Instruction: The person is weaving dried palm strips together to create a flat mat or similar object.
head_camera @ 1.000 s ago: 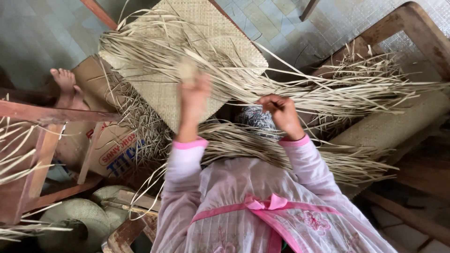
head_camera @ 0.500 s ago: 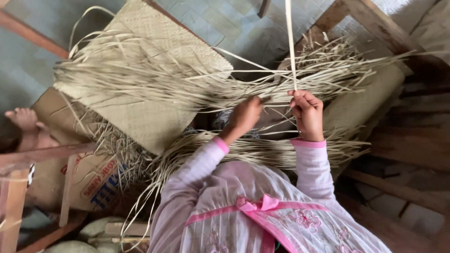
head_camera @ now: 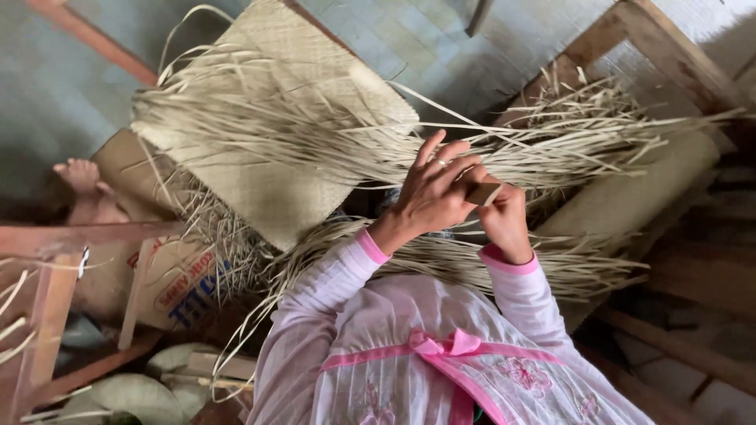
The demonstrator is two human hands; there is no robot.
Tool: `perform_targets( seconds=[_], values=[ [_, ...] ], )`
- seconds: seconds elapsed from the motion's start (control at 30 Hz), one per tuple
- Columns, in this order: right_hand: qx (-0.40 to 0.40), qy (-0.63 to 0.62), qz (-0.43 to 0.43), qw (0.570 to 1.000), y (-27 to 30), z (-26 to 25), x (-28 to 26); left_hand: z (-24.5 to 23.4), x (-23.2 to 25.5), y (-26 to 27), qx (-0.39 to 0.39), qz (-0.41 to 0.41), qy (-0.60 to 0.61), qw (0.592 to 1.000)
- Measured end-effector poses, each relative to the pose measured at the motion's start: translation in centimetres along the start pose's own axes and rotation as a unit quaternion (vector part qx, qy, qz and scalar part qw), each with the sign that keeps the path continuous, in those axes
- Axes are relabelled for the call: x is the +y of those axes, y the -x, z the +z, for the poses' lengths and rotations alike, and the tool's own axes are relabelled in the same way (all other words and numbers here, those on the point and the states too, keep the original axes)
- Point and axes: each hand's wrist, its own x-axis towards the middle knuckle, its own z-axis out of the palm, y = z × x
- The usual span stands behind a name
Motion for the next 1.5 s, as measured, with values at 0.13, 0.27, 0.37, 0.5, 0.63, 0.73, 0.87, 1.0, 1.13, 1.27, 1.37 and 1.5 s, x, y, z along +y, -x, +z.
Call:
perform_targets(
  seconds=[0.13, 0.27, 0.37, 0.5, 0.63, 0.73, 0.87, 1.0, 1.13, 1.27, 1.37, 1.5],
  values=[
    [-0.022, 0.045, -0.043, 0.998, 0.6, 1.6, -0.1, 0.1, -1.1, 1.6, -0.011, -0.009, -0.027, 1.0],
    [-0.036, 0.059, -0.056, 0.996, 0.5, 3.3, -1.5, -3.1, -1.0, -0.3, -0.064, -0.12, -0.007, 0.991],
    [-0.044, 0.063, -0.064, 0.995, 0.4, 4.1, -3.2, -2.8, -2.4, 1.7, -0.067, -0.145, -0.009, 0.987],
    [-0.045, 0.102, -0.086, 0.99, 0.6, 5.5, -3.6, -3.5, -3.0, 2.2, -0.116, -0.218, 0.022, 0.969],
    [-0.061, 0.086, -0.067, 0.992, 0.7, 5.6, -4.9, -3.9, -5.6, 3.9, -0.147, -0.238, -0.02, 0.96],
    [-0.081, 0.079, -0.038, 0.993, 1.3, 5.2, -5.5, -4.5, -8.8, 5.6, -0.178, -0.276, -0.023, 0.944],
    [-0.104, 0.052, 0.016, 0.993, 2.3, 4.3, -6.5, -5.6, -12.9, 7.9, -0.191, -0.299, -0.12, 0.927],
    [-0.107, 0.016, 0.092, 0.99, 4.2, 1.6, -6.2, -8.3, -18.7, 11.5, -0.235, -0.327, -0.324, 0.856],
    [0.0, -0.082, 0.122, 0.989, 4.0, -0.1, -3.2, -11.6, -20.2, 13.1, -0.084, -0.524, -0.196, 0.825],
    [0.025, -0.237, 0.188, 0.953, 2.0, 2.9, -0.6, -7.6, -12.8, 9.8, -0.019, -0.639, 0.194, 0.745],
    [0.015, -0.216, 0.192, 0.957, 1.8, 4.0, -0.6, -5.9, -9.0, 8.1, -0.002, -0.638, 0.284, 0.715],
    [-0.005, -0.245, 0.203, 0.948, 1.9, 4.3, -0.5, -4.4, -7.6, 7.0, 0.068, -0.6, 0.363, 0.709]
  ],
)
